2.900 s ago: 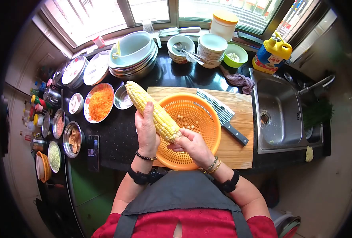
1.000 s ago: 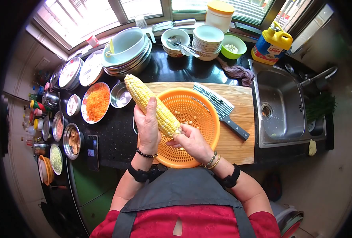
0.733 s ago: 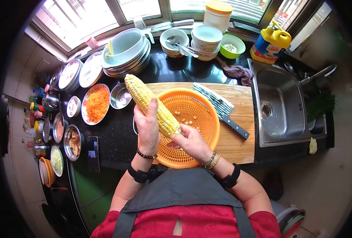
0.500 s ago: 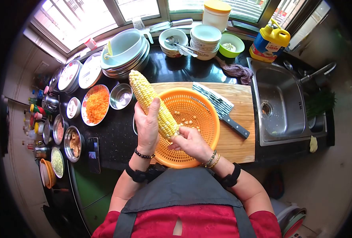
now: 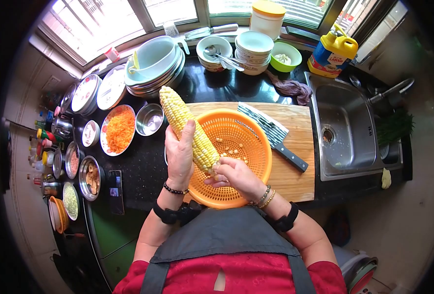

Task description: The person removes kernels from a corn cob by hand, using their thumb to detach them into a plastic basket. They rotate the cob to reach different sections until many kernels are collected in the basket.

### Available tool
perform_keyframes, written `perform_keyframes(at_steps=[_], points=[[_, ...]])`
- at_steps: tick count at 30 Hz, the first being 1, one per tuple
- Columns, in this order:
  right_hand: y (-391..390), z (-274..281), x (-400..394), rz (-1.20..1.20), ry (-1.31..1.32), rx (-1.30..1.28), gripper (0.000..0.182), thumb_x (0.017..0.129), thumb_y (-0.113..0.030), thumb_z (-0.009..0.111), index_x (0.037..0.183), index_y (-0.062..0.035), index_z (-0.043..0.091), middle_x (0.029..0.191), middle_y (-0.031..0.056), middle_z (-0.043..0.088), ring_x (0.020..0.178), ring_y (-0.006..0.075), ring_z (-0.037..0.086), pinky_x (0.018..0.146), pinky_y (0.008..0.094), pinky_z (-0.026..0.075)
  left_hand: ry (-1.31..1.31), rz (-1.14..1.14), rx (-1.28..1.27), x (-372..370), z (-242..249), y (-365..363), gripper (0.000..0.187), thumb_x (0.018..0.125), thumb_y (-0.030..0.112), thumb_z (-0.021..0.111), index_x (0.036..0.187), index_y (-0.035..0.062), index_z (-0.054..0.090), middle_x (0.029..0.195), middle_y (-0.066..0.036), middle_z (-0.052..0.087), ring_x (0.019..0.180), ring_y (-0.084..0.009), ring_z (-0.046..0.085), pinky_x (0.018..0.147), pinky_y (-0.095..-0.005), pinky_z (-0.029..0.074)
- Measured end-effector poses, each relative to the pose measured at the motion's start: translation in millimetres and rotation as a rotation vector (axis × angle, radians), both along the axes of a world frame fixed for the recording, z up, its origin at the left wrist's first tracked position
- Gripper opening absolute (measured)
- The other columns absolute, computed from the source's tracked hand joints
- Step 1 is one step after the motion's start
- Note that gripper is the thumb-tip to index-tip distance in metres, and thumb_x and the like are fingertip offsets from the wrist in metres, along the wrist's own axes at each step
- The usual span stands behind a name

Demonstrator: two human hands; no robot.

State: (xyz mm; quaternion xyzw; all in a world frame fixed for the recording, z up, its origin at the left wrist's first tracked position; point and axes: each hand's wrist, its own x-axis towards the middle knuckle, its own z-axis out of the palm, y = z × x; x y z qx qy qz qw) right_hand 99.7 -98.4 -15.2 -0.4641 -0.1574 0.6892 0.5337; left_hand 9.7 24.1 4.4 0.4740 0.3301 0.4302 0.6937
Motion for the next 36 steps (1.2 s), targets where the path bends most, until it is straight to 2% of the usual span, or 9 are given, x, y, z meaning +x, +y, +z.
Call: perform_keyframes(at_steps=[6, 12, 15, 24, 30, 36], points=[[0.3, 1.5, 0.7, -0.010, 0.032, 0.001, 0.025, 0.091, -0.014, 0.044, 0.111, 0.0008, 0.048, 0.106, 0.0086, 0.056, 0.093, 0.0189, 0.063, 0.078, 0.0263, 0.051, 0.001, 0.026, 0.026, 1.6, -6.1, -0.2, 0.036, 0.088, 0.022, 0.060, 0.110, -0.0008, 0.044, 0.097, -0.004, 0.052, 0.084, -0.0077, 0.050, 0.075, -0.0230, 0.043], [0.2, 8.1, -3.2, -0.021, -0.065, 0.016, 0.027, 0.090, -0.012, 0.044, 0.114, 0.0003, 0.047, 0.107, 0.0087, 0.056, 0.092, 0.0191, 0.063, 0.078, 0.0266, 0.051, -0.026, 0.048, -0.007, 1.2, -2.7, 0.6, 0.035, 0.088, 0.021, 0.060, 0.110, -0.0006, 0.044, 0.098, -0.004, 0.052, 0.084, -0.0078, 0.050, 0.075, -0.0232, 0.043], [1.7, 8.6, 0.8, -0.021, 0.015, -0.040, 0.028, 0.089, -0.010, 0.044, 0.114, -0.0001, 0.047, 0.107, 0.0084, 0.056, 0.092, 0.0191, 0.063, 0.078, 0.0267, 0.051, -0.014, 0.054, 0.008, 1.1, -7.9, 1.0, 0.035, 0.088, 0.020, 0.060, 0.110, -0.0006, 0.044, 0.098, -0.004, 0.053, 0.085, -0.0080, 0.050, 0.075, -0.0233, 0.043], [-1.7, -4.2, 2.0, -0.038, 0.047, 0.010, 0.034, 0.088, -0.008, 0.036, 0.120, -0.0001, 0.045, 0.112, 0.0095, 0.055, 0.093, 0.0191, 0.063, 0.076, 0.0264, 0.051, -0.024, 0.046, 0.010, 1.1, -7.8, 0.3, 0.034, 0.088, 0.020, 0.059, 0.111, -0.0002, 0.044, 0.099, -0.004, 0.052, 0.086, -0.0081, 0.050, 0.077, -0.0237, 0.043], [-1.5, 3.2, -0.1, 0.013, -0.035, 0.028, 0.035, 0.090, -0.013, 0.046, 0.123, -0.0009, 0.044, 0.115, 0.0080, 0.054, 0.096, 0.0163, 0.061, 0.076, 0.0248, 0.050, -0.093, 0.015, -0.036, -1.8, -5.1, 0.6, 0.032, 0.090, 0.021, 0.055, 0.112, -0.0001, 0.044, 0.099, -0.004, 0.052, 0.087, -0.0081, 0.049, 0.079, -0.0243, 0.043], [-0.2, 4.6, -2.9, 0.001, -0.141, 0.040, 0.033, 0.090, -0.019, 0.052, 0.118, -0.0010, 0.047, 0.109, 0.0067, 0.057, 0.090, 0.0143, 0.062, 0.074, 0.0234, 0.050, -0.036, 0.023, 0.005, -0.8, -8.0, -1.2, 0.032, 0.090, 0.020, 0.055, 0.113, -0.0002, 0.044, 0.100, -0.004, 0.052, 0.089, -0.0086, 0.049, 0.080, -0.0250, 0.043]])
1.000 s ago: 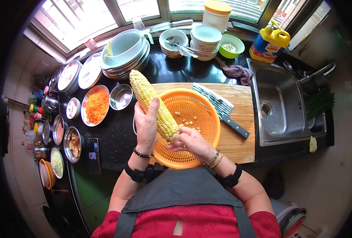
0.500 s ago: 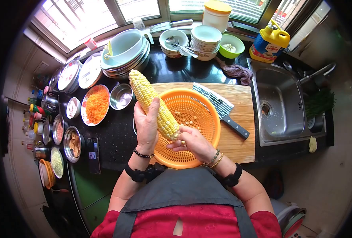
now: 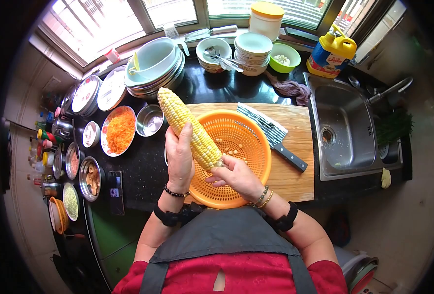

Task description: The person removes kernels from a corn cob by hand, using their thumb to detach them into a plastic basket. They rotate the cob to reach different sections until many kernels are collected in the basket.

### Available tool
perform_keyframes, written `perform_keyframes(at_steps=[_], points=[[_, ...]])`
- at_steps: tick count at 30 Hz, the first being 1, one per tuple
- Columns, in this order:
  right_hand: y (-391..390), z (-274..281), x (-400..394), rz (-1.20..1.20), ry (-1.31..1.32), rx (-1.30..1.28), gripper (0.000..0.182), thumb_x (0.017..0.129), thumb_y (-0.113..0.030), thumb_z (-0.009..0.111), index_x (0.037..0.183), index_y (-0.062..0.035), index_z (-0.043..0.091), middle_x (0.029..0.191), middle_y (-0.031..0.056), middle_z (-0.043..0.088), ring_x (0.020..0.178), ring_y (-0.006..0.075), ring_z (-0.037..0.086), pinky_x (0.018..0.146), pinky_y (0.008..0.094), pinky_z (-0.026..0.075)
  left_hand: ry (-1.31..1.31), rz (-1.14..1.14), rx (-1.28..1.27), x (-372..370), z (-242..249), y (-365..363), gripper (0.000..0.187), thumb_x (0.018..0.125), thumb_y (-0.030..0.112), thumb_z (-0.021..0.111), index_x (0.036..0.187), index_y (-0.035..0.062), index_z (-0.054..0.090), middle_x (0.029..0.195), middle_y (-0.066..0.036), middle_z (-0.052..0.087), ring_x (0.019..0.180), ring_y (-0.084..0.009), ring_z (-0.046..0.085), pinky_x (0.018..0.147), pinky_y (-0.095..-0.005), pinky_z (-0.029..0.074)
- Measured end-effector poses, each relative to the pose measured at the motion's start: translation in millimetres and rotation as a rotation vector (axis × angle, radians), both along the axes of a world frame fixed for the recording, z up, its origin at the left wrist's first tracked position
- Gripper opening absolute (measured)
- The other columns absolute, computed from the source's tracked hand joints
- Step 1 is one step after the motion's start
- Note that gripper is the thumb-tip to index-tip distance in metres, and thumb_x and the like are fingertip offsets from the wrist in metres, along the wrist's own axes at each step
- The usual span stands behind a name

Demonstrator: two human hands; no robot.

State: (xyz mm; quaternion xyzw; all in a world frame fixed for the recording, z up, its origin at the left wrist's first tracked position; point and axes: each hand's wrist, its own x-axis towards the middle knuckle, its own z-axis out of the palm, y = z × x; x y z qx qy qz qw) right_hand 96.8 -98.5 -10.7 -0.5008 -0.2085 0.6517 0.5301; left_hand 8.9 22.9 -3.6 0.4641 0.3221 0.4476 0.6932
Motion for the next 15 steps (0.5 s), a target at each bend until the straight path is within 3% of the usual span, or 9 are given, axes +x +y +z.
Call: perform_keyframes(at_steps=[15], points=[[-2.9, 2.2, 0.5, 0.010, -0.009, 0.014, 0.028, 0.091, -0.021, 0.050, 0.110, 0.0004, 0.051, 0.101, 0.0064, 0.059, 0.084, 0.0141, 0.064, 0.070, 0.0226, 0.050, -0.059, -0.031, -0.031, -1.7, 8.0, -4.8, 0.038, 0.087, 0.020, 0.060, 0.114, 0.0007, 0.042, 0.100, -0.003, 0.051, 0.088, -0.0091, 0.050, 0.080, -0.0249, 0.043]])
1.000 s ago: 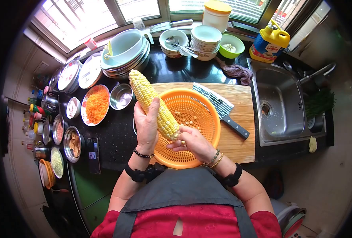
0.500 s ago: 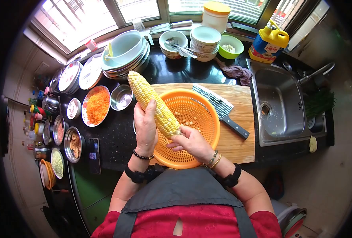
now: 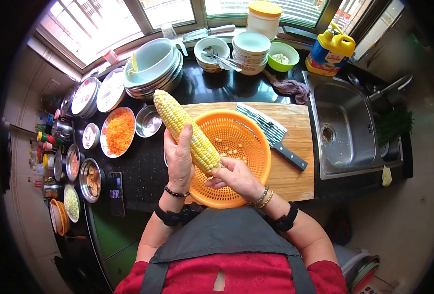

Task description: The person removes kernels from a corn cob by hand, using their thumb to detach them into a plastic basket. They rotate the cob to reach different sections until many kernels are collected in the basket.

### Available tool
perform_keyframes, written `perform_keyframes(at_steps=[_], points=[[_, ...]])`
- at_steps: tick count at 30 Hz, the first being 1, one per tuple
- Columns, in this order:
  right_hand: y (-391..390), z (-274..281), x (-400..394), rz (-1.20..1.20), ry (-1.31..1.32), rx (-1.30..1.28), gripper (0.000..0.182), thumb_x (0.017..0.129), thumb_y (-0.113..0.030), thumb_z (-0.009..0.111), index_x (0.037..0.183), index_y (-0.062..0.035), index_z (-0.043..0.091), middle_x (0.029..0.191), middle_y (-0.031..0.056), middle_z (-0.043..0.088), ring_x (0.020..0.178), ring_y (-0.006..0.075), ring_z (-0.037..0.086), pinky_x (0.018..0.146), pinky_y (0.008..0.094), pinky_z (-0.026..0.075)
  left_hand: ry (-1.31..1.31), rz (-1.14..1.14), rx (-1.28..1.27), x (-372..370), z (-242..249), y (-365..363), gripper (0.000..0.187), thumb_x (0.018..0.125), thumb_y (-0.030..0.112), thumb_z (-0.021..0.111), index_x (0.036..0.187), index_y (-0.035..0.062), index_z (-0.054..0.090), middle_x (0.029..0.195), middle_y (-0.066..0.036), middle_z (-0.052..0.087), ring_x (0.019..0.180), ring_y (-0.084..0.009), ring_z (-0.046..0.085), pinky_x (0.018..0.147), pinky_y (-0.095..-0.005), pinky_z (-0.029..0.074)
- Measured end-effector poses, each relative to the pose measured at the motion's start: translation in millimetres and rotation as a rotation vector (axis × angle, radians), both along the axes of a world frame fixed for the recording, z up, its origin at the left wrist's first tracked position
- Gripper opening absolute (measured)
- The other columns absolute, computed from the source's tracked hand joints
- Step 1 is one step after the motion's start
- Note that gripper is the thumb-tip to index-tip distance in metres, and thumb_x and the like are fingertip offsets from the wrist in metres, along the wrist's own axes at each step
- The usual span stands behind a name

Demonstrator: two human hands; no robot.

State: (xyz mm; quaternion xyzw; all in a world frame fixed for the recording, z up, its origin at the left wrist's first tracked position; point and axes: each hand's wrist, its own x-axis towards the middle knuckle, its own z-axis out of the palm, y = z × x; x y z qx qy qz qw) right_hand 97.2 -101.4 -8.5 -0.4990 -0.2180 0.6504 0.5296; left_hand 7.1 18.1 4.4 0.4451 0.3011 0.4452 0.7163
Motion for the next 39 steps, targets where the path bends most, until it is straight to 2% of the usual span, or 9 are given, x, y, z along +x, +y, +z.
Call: perform_keyframes(at_steps=[20, 24, 33, 35, 39], points=[[1.2, -4.1, 0.5, -0.030, 0.064, -0.048, 0.029, 0.090, -0.019, 0.049, 0.111, 0.0014, 0.051, 0.102, 0.0088, 0.059, 0.087, 0.0167, 0.064, 0.075, 0.0241, 0.051, 0.003, 0.025, 0.036, 1.4, -3.5, 0.0, 0.036, 0.088, 0.019, 0.059, 0.113, 0.0007, 0.042, 0.100, -0.003, 0.051, 0.088, -0.0091, 0.050, 0.080, -0.0248, 0.043], [1.5, -1.4, -0.5, -0.033, 0.071, -0.038, 0.030, 0.090, -0.018, 0.048, 0.112, 0.0016, 0.050, 0.104, 0.0093, 0.059, 0.089, 0.0162, 0.063, 0.075, 0.0238, 0.051, -0.011, 0.050, 0.031, 3.4, -11.1, 4.5, 0.041, 0.086, 0.020, 0.062, 0.115, 0.0001, 0.041, 0.099, -0.005, 0.052, 0.085, -0.0095, 0.052, 0.073, -0.0239, 0.045], [1.3, 0.2, -1.6, -0.029, 0.051, 0.008, 0.034, 0.085, -0.008, 0.043, 0.118, -0.0008, 0.048, 0.111, 0.0098, 0.058, 0.094, 0.0167, 0.062, 0.079, 0.0260, 0.050, -0.080, 0.031, -0.030, 3.0, -11.5, 10.6, 0.040, 0.086, 0.021, 0.061, 0.114, 0.0007, 0.042, 0.099, -0.004, 0.051, 0.085, -0.0094, 0.052, 0.075, -0.0245, 0.046], [1.6, -0.3, -1.9, -0.030, 0.069, 0.042, 0.035, 0.086, -0.009, 0.045, 0.120, -0.0008, 0.047, 0.111, 0.0096, 0.057, 0.094, 0.0167, 0.062, 0.080, 0.0258, 0.050, -0.056, 0.034, -0.011, 3.5, -7.8, 9.6, 0.034, 0.087, 0.022, 0.060, 0.110, 0.0014, 0.045, 0.097, -0.002, 0.051, 0.084, -0.0082, 0.050, 0.077, -0.0242, 0.044], [2.8, -1.6, -1.0, -0.029, 0.090, 0.027, 0.038, 0.088, -0.015, 0.050, 0.123, -0.0012, 0.044, 0.111, 0.0091, 0.057, 0.093, 0.0167, 0.062, 0.079, 0.0255, 0.050, -0.032, 0.034, -0.003, 2.3, -4.7, 6.8, 0.035, 0.088, 0.022, 0.060, 0.111, 0.0010, 0.043, 0.098, -0.003, 0.051, 0.086, -0.0084, 0.050, 0.078, -0.0246, 0.044]])
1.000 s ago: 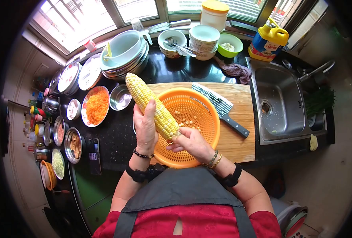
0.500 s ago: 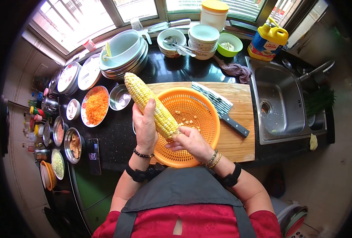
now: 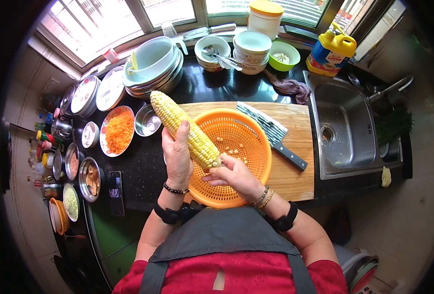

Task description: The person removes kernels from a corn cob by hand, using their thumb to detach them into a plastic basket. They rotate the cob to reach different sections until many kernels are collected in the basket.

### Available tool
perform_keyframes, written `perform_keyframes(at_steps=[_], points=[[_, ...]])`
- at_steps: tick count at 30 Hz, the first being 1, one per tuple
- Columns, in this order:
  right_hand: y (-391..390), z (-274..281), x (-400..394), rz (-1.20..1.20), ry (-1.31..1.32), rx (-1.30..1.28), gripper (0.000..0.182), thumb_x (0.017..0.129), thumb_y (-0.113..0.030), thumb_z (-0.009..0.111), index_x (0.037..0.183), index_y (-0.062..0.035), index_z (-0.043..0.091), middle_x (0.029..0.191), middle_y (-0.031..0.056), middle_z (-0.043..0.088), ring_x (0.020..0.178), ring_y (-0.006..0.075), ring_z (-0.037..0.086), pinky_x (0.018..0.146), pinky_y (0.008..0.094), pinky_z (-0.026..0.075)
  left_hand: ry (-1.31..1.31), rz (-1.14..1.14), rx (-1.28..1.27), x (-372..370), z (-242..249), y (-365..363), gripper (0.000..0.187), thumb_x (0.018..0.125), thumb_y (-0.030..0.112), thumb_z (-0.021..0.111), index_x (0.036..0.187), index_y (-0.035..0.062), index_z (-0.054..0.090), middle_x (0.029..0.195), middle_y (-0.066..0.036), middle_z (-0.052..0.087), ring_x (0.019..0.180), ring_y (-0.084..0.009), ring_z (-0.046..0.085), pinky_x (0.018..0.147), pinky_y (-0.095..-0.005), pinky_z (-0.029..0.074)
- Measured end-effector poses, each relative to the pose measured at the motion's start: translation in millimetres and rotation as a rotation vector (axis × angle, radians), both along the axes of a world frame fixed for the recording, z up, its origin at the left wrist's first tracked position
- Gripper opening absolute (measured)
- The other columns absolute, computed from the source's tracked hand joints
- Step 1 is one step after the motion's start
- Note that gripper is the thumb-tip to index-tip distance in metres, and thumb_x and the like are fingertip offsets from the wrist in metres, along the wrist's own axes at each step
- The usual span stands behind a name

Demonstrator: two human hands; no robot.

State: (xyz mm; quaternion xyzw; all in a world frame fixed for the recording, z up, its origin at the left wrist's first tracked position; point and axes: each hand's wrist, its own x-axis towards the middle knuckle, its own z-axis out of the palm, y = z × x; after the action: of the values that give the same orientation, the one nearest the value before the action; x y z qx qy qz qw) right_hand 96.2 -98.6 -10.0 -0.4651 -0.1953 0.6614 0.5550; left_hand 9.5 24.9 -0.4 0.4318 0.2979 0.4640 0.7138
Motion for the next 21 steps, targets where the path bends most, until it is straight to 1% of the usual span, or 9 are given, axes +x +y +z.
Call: perform_keyframes(at_steps=[2, 3, 5, 8, 11, 14, 17, 21], points=[[1.0, 0.1, 0.0, -0.001, -0.020, -0.033, 0.038, 0.089, -0.018, 0.051, 0.122, -0.0011, 0.045, 0.109, 0.0086, 0.057, 0.092, 0.0165, 0.062, 0.078, 0.0255, 0.051, 0.028, 0.008, 0.015, 1.3, 2.2, -3.2, 0.036, 0.088, 0.021, 0.059, 0.112, 0.0008, 0.042, 0.099, -0.003, 0.050, 0.087, -0.0084, 0.050, 0.079, -0.0248, 0.043], [1.3, 0.3, 0.2, -0.001, -0.030, -0.049, 0.038, 0.089, -0.020, 0.052, 0.121, -0.0011, 0.045, 0.108, 0.0083, 0.057, 0.091, 0.0164, 0.063, 0.077, 0.0255, 0.051, 0.031, 0.015, 0.025, 1.6, -0.3, -3.0, 0.039, 0.087, 0.021, 0.060, 0.113, 0.0003, 0.041, 0.100, -0.004, 0.050, 0.088, -0.0093, 0.050, 0.079, -0.0249, 0.044], [1.3, 0.2, 0.3, -0.006, -0.043, -0.049, 0.036, 0.089, -0.020, 0.051, 0.120, -0.0013, 0.046, 0.107, 0.0081, 0.057, 0.090, 0.0161, 0.063, 0.076, 0.0253, 0.051, 0.036, 0.029, 0.044, 2.5, -8.0, -2.1, 0.045, 0.086, 0.022, 0.062, 0.117, -0.0005, 0.039, 0.101, -0.006, 0.050, 0.089, -0.0109, 0.050, 0.078, -0.0251, 0.044], [0.8, 0.7, 0.6, -0.005, -0.079, -0.043, 0.035, 0.090, -0.021, 0.051, 0.119, -0.0017, 0.048, 0.106, 0.0075, 0.057, 0.090, 0.0155, 0.063, 0.076, 0.0250, 0.051, 0.040, 0.026, 0.036, 2.4, -9.6, -2.9, 0.046, 0.086, 0.022, 0.063, 0.117, -0.0008, 0.039, 0.102, -0.006, 0.050, 0.092, -0.0114, 0.050, 0.081, -0.0252, 0.043], [-0.3, 1.4, 0.5, 0.003, -0.093, -0.036, 0.033, 0.090, -0.019, 0.050, 0.118, -0.0022, 0.048, 0.105, 0.0071, 0.058, 0.090, 0.0152, 0.063, 0.076, 0.0249, 0.050, 0.060, 0.030, 0.047, 2.9, -11.0, -1.5, 0.045, 0.086, 0.021, 0.062, 0.118, -0.0006, 0.038, 0.102, -0.006, 0.050, 0.090, -0.0113, 0.051, 0.079, -0.0253, 0.045], [-1.4, -1.3, -0.1, 0.009, -0.100, -0.006, 0.032, 0.090, -0.017, 0.049, 0.118, -0.0026, 0.049, 0.106, 0.0069, 0.058, 0.091, 0.0153, 0.062, 0.077, 0.0252, 0.050, -0.006, -0.019, -0.051, 0.7, 0.1, -2.2, 0.044, 0.086, 0.020, 0.061, 0.118, -0.0003, 0.038, 0.101, -0.007, 0.050, 0.088, -0.0111, 0.052, 0.076, -0.0256, 0.047], [-2.3, -0.4, -1.4, 0.013, -0.105, 0.004, 0.031, 0.090, -0.014, 0.048, 0.118, -0.0025, 0.048, 0.106, 0.0071, 0.058, 0.093, 0.0158, 0.062, 0.078, 0.0258, 0.050, -0.008, 0.009, -0.025, 2.7, 4.1, -3.9, 0.033, 0.088, 0.021, 0.059, 0.109, 0.0016, 0.044, 0.096, -0.002, 0.051, 0.085, -0.0078, 0.050, 0.077, -0.0239, 0.043], [-1.9, 2.6, -1.4, -0.002, -0.010, 0.006, 0.032, 0.089, -0.012, 0.048, 0.119, -0.0022, 0.047, 0.108, 0.0075, 0.057, 0.096, 0.0169, 0.061, 0.080, 0.0265, 0.049, -0.007, 0.028, -0.016, 2.0, -1.6, -1.1, 0.033, 0.088, 0.021, 0.060, 0.110, 0.0015, 0.044, 0.096, -0.002, 0.051, 0.085, -0.0078, 0.050, 0.078, -0.0241, 0.044]])
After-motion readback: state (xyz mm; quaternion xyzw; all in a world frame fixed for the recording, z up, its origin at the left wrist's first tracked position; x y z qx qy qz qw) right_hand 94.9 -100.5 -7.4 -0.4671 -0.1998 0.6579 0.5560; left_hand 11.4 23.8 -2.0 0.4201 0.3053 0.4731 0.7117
